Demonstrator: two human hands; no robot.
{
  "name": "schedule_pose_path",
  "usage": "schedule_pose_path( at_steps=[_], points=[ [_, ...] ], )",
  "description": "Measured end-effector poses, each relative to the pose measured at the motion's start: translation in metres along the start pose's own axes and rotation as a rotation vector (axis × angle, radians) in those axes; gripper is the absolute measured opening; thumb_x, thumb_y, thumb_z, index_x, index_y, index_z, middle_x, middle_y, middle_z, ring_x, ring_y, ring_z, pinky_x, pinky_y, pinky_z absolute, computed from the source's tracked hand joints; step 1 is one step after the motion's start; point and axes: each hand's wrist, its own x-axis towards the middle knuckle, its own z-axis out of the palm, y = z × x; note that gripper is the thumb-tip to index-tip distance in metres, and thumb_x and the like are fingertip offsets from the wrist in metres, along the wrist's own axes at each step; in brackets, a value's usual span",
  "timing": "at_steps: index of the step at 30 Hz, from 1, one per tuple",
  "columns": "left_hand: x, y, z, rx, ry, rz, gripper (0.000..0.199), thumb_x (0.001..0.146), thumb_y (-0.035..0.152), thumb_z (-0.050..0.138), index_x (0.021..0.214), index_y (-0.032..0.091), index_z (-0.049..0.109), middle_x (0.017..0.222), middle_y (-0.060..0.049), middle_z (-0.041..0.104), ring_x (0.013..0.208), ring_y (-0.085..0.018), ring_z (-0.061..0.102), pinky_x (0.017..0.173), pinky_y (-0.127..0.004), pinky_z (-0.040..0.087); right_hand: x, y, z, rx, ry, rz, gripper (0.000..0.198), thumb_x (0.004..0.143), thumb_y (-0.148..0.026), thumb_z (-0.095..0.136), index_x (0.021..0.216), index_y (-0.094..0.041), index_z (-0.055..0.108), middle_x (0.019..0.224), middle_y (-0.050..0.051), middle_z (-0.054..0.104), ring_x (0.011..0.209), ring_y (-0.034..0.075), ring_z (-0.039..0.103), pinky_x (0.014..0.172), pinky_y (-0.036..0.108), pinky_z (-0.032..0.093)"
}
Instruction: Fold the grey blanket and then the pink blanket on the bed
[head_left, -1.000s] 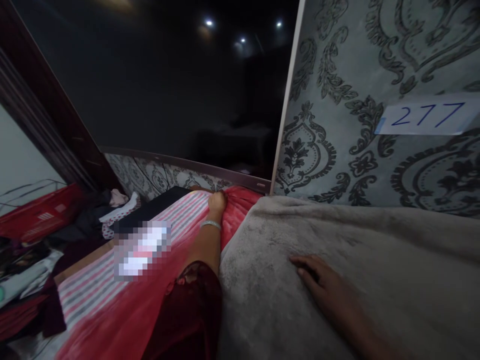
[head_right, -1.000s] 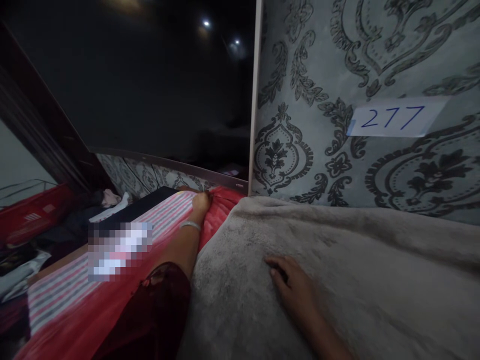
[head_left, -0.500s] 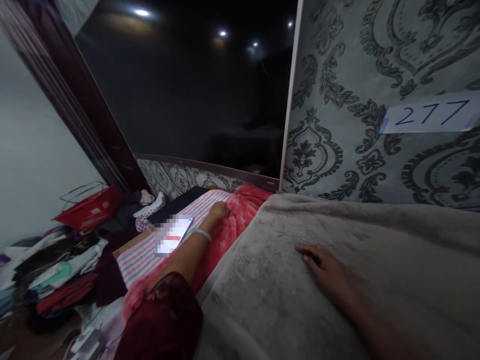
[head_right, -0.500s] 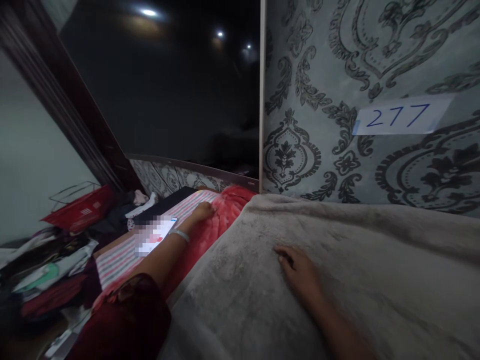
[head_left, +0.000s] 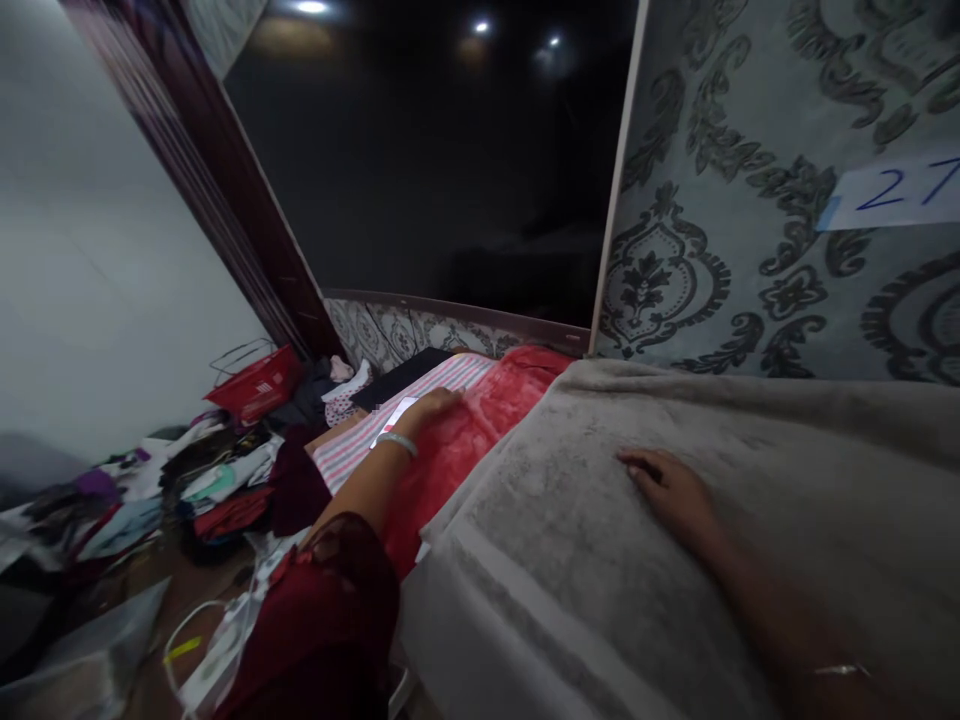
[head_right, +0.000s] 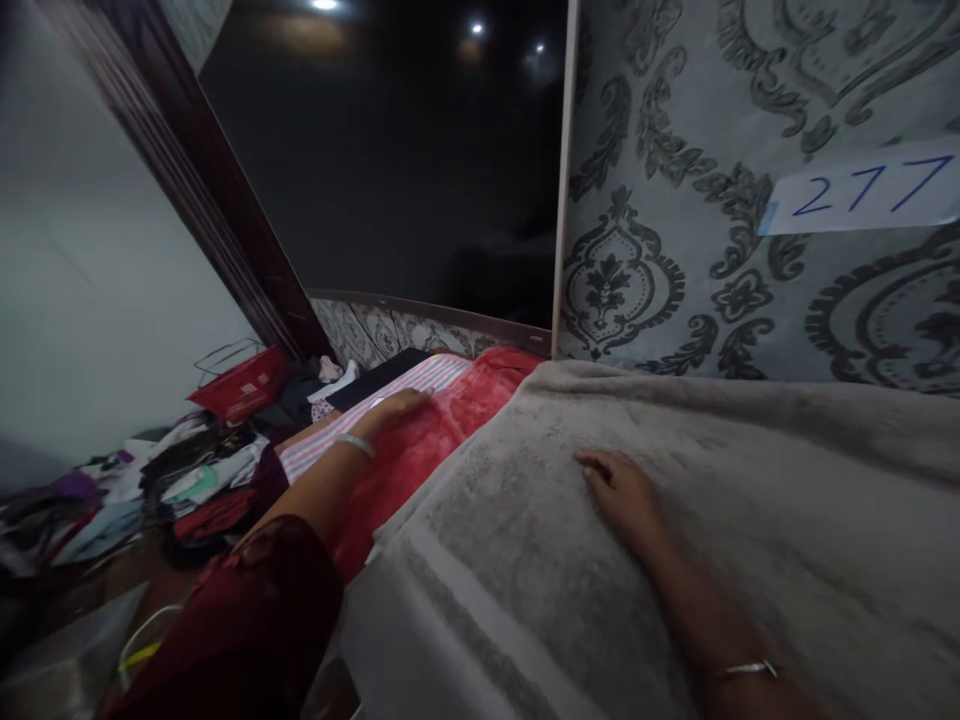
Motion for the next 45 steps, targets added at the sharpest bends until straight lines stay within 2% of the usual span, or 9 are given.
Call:
schedule_pose_path(
  at_steps=[3, 7, 15, 18, 22, 29, 34, 38, 45],
  points=[
    [-0.038, -0.029, -0.007, 0.051, -0.034, -0.012, 0.039, 0.090, 0.050, 0.059, 0.087, 0.014, 0.072, 0.093, -0.009, 0.076, 0.085, -0.023, 0.069, 0.072, -0.028, 0.048, 0.001, 0.000, -0.001, -0.016, -0.017, 0.010, 0.039, 0.079, -0.040, 0.046, 0.099, -0.024, 0.076, 0.108, 0.008, 0.073, 0.099, 0.027, 0.067, 0.087, 0.042, 0.053],
    [-0.095, -0.064, -0.011, 0.120, 0.024, -0.018, 0.033, 0.081, 0.048, 0.068, 0.075, 0.016, 0.068, 0.085, -0.009, 0.072, 0.086, -0.025, 0.067, 0.071, -0.028, 0.044, 0.001, 0.000, -0.002, -0.038, -0.015, -0.008, 0.038, 0.080, -0.040, 0.048, 0.099, -0.025, 0.077, 0.108, 0.008, 0.073, 0.100, 0.028, 0.066, 0.086, 0.043, 0.054],
    [-0.169, -0.124, -0.014, 0.206, 0.192, -0.050, 0.029, 0.093, 0.039, 0.050, 0.078, 0.018, 0.063, 0.088, -0.011, 0.071, 0.087, -0.024, 0.065, 0.073, -0.030, 0.042, 0.001, 0.008, 0.001, -0.039, 0.021, -0.045, 0.039, 0.080, -0.042, 0.048, 0.097, -0.025, 0.078, 0.102, 0.008, 0.074, 0.089, 0.027, 0.067, 0.080, 0.042, 0.054],
    [-0.177, -0.135, -0.013, 0.195, 0.237, -0.082, 0.030, 0.094, 0.037, 0.046, 0.077, 0.018, 0.060, 0.093, -0.015, 0.071, 0.089, -0.025, 0.064, 0.074, -0.033, 0.042, 0.001, 0.009, 0.002, -0.027, 0.044, -0.051, 0.037, 0.079, -0.041, 0.049, 0.095, -0.025, 0.078, 0.102, 0.008, 0.074, 0.092, 0.027, 0.067, 0.083, 0.041, 0.054],
    [-0.181, -0.147, -0.011, 0.106, 0.199, -0.049, 0.035, 0.092, 0.044, 0.047, 0.068, 0.020, 0.054, 0.079, -0.008, 0.067, 0.080, -0.021, 0.061, 0.071, -0.030, 0.042, 0.002, 0.012, 0.003, -0.043, 0.063, -0.055, 0.035, 0.078, -0.039, 0.049, 0.092, -0.024, 0.077, 0.103, 0.008, 0.074, 0.096, 0.027, 0.067, 0.086, 0.042, 0.053],
    [-0.191, -0.153, -0.011, -0.121, 0.155, -0.050, 0.045, 0.071, 0.060, 0.065, 0.062, 0.022, 0.044, 0.061, 0.004, 0.046, 0.064, -0.015, 0.046, 0.057, -0.026, 0.033, 0.003, 0.014, 0.002, -0.105, 0.049, -0.029, 0.035, 0.079, -0.038, 0.050, 0.094, -0.023, 0.078, 0.102, 0.008, 0.074, 0.092, 0.027, 0.067, 0.081, 0.041, 0.054],
    [-0.190, -0.137, -0.013, -0.193, 0.138, -0.140, 0.036, 0.068, 0.050, 0.074, 0.072, 0.020, 0.053, 0.075, -0.001, 0.060, 0.076, -0.019, 0.057, 0.065, -0.027, 0.042, 0.005, 0.011, -0.003, -0.174, 0.003, -0.032, 0.037, 0.078, -0.035, 0.050, 0.098, -0.022, 0.078, 0.102, 0.009, 0.074, 0.092, 0.027, 0.068, 0.081, 0.041, 0.054],
    [-0.192, -0.134, -0.012, -0.212, 0.065, -0.171, 0.035, 0.067, 0.048, 0.077, 0.067, 0.018, 0.058, 0.069, -0.003, 0.063, 0.071, -0.020, 0.060, 0.061, -0.028, 0.044, 0.005, 0.003, -0.011, -0.233, -0.131, -0.057, 0.040, 0.078, -0.036, 0.051, 0.107, -0.021, 0.075, 0.105, 0.010, 0.075, 0.095, 0.029, 0.069, 0.087, 0.043, 0.055],
    [-0.196, -0.143, -0.025, -0.244, 0.079, -0.132, 0.036, 0.075, 0.048, 0.071, 0.085, 0.014, 0.066, 0.080, -0.006, 0.070, 0.079, -0.021, 0.064, 0.066, -0.029, 0.050, -0.016, -0.001, -0.013, -0.374, -0.297, -0.297, 0.051, 0.085, -0.048, 0.050, 0.125, -0.020, 0.068, 0.133, 0.014, 0.065, 0.127, 0.034, 0.058, 0.111, 0.052, 0.044]
  ],
)
